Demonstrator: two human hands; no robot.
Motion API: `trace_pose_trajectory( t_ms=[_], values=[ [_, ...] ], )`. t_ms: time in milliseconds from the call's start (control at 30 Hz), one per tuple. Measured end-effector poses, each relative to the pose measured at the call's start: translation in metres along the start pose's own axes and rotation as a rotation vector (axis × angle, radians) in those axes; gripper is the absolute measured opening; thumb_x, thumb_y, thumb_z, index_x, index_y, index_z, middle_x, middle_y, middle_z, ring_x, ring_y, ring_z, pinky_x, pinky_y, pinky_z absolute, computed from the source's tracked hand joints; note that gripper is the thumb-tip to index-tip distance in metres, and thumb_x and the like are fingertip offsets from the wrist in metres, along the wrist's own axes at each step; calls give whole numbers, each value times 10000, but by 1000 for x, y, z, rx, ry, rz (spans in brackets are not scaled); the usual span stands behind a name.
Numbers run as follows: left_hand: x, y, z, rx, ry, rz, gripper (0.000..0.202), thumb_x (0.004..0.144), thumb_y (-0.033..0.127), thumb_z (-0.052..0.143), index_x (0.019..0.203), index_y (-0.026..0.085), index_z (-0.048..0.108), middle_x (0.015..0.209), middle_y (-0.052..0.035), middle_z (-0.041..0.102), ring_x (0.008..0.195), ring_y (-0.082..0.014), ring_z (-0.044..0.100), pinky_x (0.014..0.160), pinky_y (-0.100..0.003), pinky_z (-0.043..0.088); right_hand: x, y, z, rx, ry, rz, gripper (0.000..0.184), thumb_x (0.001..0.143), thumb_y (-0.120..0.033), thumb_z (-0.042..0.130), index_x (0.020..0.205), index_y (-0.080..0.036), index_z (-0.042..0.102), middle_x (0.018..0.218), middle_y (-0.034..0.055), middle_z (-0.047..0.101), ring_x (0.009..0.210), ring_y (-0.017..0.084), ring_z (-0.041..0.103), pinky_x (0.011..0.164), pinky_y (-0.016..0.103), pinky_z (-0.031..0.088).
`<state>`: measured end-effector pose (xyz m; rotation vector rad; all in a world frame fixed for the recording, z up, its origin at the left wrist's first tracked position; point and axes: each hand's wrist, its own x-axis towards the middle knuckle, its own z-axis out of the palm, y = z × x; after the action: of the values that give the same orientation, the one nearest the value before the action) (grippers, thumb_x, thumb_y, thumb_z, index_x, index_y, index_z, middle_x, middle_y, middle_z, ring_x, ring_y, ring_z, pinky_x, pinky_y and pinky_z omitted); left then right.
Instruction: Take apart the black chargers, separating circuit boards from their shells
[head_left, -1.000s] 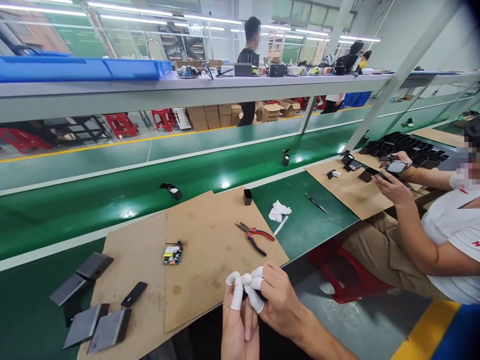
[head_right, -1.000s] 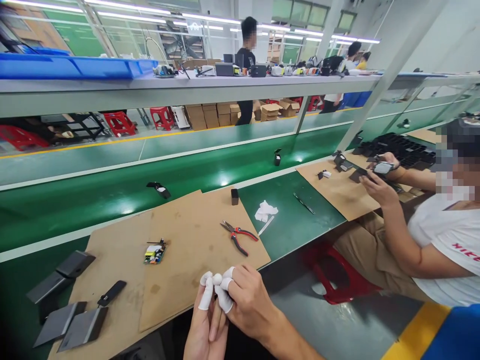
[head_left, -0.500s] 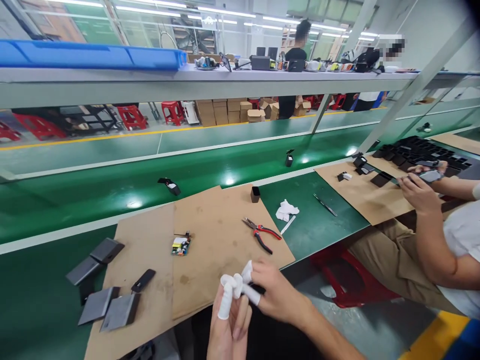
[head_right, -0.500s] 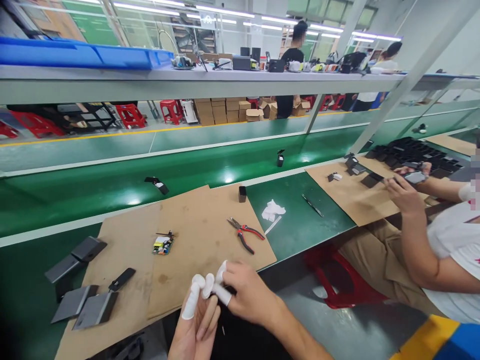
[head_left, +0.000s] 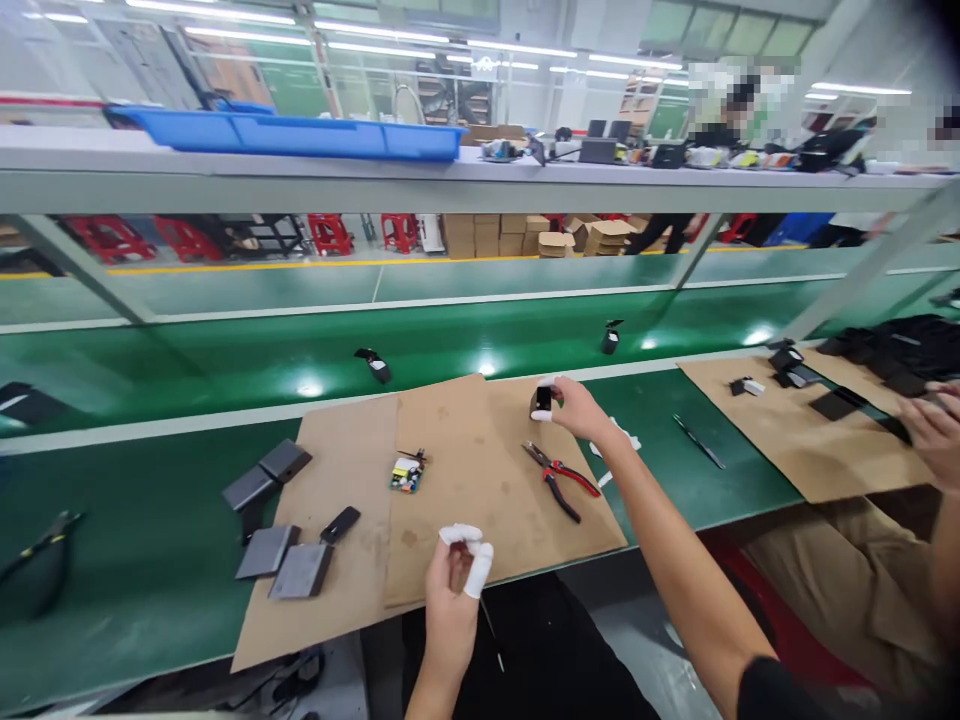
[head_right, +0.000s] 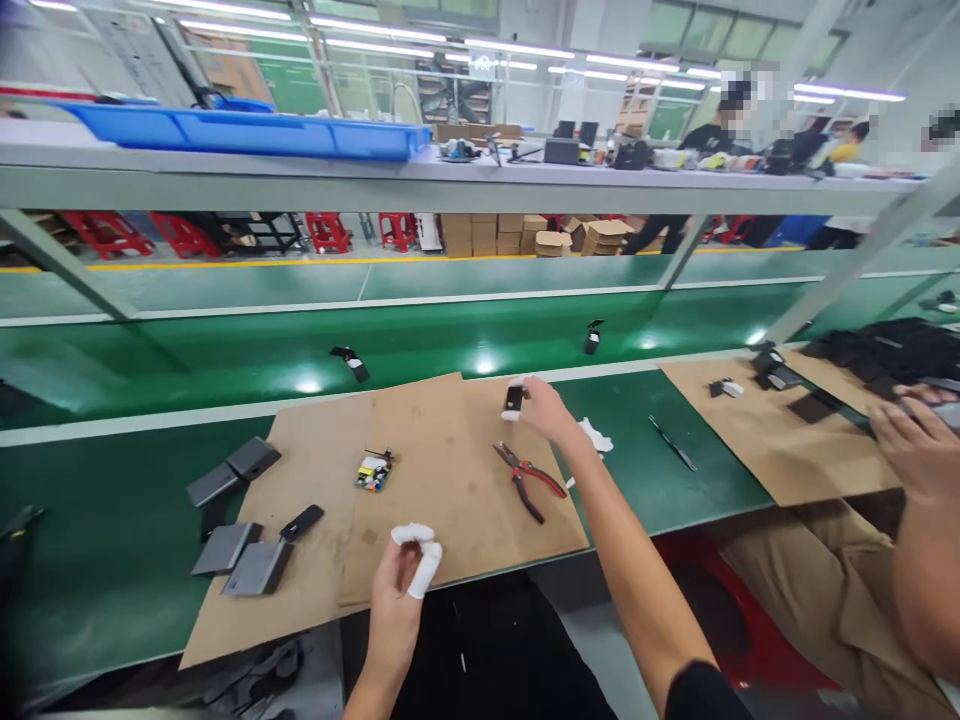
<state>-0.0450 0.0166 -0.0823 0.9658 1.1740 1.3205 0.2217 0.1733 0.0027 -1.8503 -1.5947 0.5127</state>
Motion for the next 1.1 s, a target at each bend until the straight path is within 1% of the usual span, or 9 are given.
trace_pose_trajectory(
  t_ms=[100, 167, 233, 333, 433, 533, 733, 933, 1100],
  values=[
    [13, 1, -11, 221, -8, 132, 573, 763, 388, 933, 1253, 228, 682, 1164, -86, 709, 1004, -217, 690, 1006, -389, 547, -57, -29, 20, 143, -266, -205, 602, 727, -353, 956, 1272, -242, 725, 1233, 56, 773, 1107, 240, 726, 1019, 387, 554],
    [22, 1, -19, 282, -88, 162, 802, 712, 297, 953, 1426, 253, 590, 1339, -123, 672, 1147, -260, 688, 1071, -437, 534, -95, -48, 36, 301, -480, -389, 599, 765, -361, 949, 1307, -272, 711, 1288, 61, 745, 1200, 267, 694, 1077, 435, 534],
    [28, -1, -27, 274, -190, 136, 771, 731, 265, 927, 1424, 248, 590, 1302, -119, 689, 1155, -276, 690, 1048, -446, 551, -119, -64, 54, 387, -580, -488, 529, 840, -360, 898, 1322, -280, 696, 1278, 68, 724, 1202, 264, 680, 1070, 437, 537],
    [35, -8, -34, 181, -143, 32, 551, 794, 317, 881, 1281, 210, 645, 1073, -68, 719, 971, -235, 699, 929, -398, 581, -125, -79, 89, 370, -466, -455, 461, 878, -417, 842, 1274, -254, 672, 1241, 73, 701, 1143, 250, 674, 1021, 410, 541],
    [37, -16, -35, 46, 151, 40, 508, 800, 391, 887, 1190, 196, 627, 1019, -46, 696, 928, -202, 689, 903, -350, 576, -105, -88, 127, 138, -291, -198, 394, 904, -534, 769, 1121, -226, 654, 1116, 71, 718, 1022, 251, 694, 934, 398, 542],
    [35, -21, -36, -51, 363, 124, 503, 846, 466, 852, 1194, 215, 590, 1008, -30, 670, 916, -181, 677, 905, -324, 564, -86, -99, 158, -31, -281, -43, 470, 874, -641, 757, 1027, -209, 652, 1002, 103, 733, 952, 306, 719, 852, 421, 537],
    [32, -30, -42, -199, 472, 243, 496, 893, 491, 782, 1247, 266, 517, 1114, -40, 649, 978, -179, 657, 944, -326, 531, -73, -137, 196, -121, -248, -4, 657, 816, -725, 769, 1157, -178, 641, 1260, 218, 672, 1149, 433, 691, 953, 540, 521],
    [35, -27, -41, -205, 433, 302, 435, 912, 435, 747, 1187, 292, 441, 1072, 6, 615, 867, -148, 604, 878, -306, 510, -54, -150, 200, 16, -302, -16, 477, 689, -202, 849, 1130, -179, 669, 1279, 176, 686, 1144, 361, 691, 1027, 505, 512],
    [35, -21, -44, -74, 276, 304, 503, 856, 391, 849, 1212, 271, 515, 1131, -25, 657, 933, -171, 658, 916, -328, 537, -61, -106, 151, 364, -353, -26, 493, 727, -345, 857, 1173, -205, 702, 1102, 72, 773, 1053, 264, 727, 982, 406, 568]
  ],
)
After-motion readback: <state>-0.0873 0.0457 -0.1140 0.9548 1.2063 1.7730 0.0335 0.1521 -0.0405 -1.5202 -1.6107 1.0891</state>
